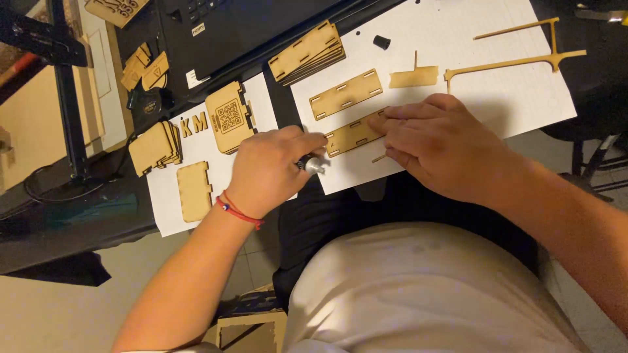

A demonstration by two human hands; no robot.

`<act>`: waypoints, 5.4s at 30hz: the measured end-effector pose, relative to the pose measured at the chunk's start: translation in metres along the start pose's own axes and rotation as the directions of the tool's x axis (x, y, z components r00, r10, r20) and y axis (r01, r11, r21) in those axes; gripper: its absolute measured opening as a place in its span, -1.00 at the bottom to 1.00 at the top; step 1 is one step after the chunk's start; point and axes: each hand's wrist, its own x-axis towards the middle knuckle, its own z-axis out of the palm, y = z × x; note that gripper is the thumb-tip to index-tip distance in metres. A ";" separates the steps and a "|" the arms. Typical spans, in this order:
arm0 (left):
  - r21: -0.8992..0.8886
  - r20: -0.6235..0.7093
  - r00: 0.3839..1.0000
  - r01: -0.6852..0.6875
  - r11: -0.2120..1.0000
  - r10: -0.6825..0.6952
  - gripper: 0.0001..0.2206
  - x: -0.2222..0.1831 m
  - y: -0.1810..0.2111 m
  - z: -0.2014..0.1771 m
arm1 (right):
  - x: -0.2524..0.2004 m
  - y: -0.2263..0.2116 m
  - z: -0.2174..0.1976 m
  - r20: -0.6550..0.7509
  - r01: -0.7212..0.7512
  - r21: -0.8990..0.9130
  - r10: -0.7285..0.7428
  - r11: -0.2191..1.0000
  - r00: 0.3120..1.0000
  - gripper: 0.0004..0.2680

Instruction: Assembling laser-cut wooden box components by applying glue to the joints and fitting the pieces together.

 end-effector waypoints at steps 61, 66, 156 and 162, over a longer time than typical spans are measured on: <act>-0.787 0.144 0.749 0.483 0.384 -0.646 -0.85 0.039 0.045 -0.019 | 0.001 0.041 -0.017 -0.293 -0.397 0.072 0.399 0.915 0.869 -0.95; -0.755 0.134 0.798 0.466 0.461 -0.588 -0.87 0.048 0.054 -0.021 | -0.003 0.052 -0.017 -0.232 -0.472 -0.017 0.455 0.882 0.859 -0.99; -0.997 -0.050 0.958 -0.062 -0.036 -0.281 -0.74 0.049 0.098 -0.029 | -0.001 -0.067 -0.056 -0.241 -0.317 0.754 0.691 0.575 0.682 -0.83; -0.996 -0.032 0.938 -0.001 0.089 -0.345 -0.79 0.045 0.099 -0.049 | -0.010 -0.066 -0.050 -0.373 -0.329 0.619 0.636 0.713 0.675 -0.76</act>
